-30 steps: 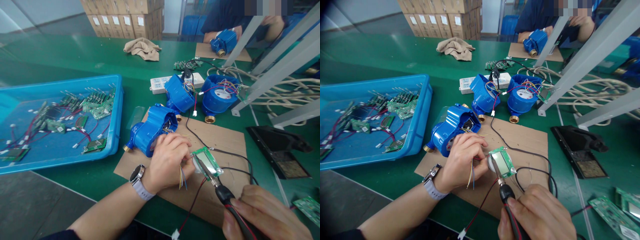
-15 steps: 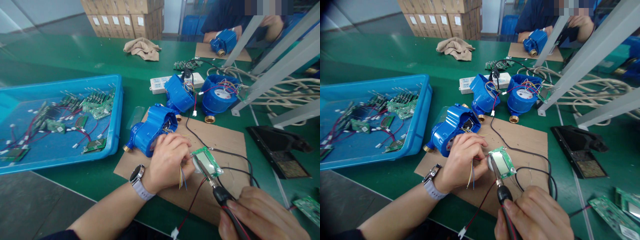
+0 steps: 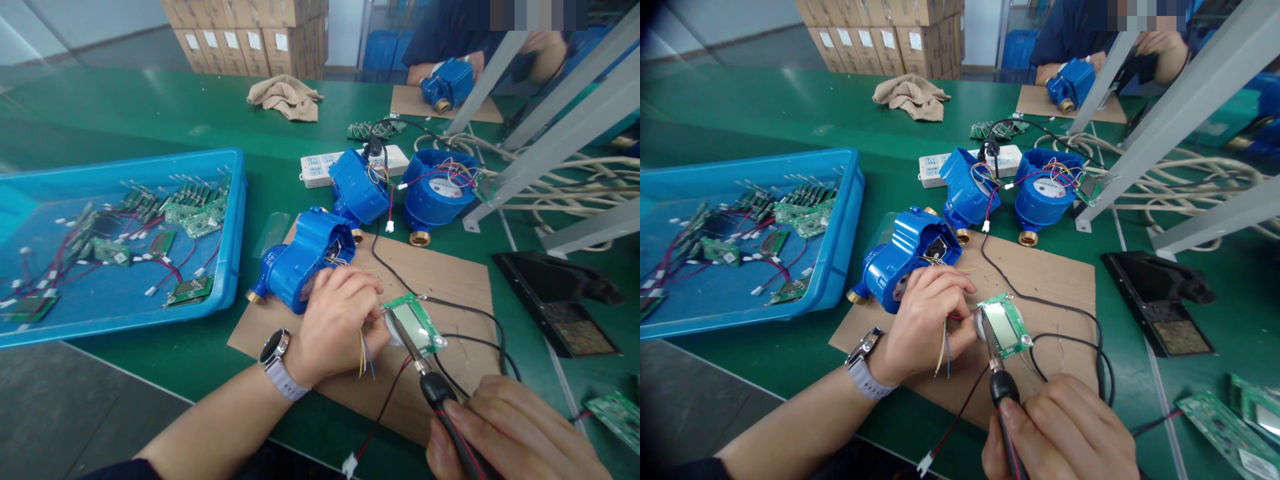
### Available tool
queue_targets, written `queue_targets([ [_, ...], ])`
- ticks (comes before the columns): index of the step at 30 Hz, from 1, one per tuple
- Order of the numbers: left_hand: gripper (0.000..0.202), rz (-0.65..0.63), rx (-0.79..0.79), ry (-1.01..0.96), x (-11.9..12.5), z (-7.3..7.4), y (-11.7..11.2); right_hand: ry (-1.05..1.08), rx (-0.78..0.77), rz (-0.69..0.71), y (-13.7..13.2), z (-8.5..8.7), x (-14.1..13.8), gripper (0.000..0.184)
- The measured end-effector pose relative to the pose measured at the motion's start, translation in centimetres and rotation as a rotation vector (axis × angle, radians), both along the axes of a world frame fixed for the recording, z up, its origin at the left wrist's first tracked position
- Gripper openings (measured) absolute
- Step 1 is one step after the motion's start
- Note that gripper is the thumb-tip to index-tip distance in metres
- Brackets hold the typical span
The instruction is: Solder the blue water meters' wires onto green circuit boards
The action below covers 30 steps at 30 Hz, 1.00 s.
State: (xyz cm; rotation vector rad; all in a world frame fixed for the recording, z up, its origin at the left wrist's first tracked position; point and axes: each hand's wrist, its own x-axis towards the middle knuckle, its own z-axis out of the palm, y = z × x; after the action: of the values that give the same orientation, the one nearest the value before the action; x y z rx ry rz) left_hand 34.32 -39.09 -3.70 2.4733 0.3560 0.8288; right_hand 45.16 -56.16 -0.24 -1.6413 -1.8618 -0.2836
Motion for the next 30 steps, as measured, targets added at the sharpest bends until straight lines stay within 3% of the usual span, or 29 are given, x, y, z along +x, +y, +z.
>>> queue_targets([
  [5,0.014,0.001,-0.005,0.002,-0.04,-0.07,-0.07,-0.010,0.089,-0.023,0.05,-0.76,-0.61,0.021],
  [30,0.014,0.006,0.006,0.012,0.03,-0.06,-0.11,-0.031,0.093,0.025,-0.10,-0.58,-0.32,0.022],
])
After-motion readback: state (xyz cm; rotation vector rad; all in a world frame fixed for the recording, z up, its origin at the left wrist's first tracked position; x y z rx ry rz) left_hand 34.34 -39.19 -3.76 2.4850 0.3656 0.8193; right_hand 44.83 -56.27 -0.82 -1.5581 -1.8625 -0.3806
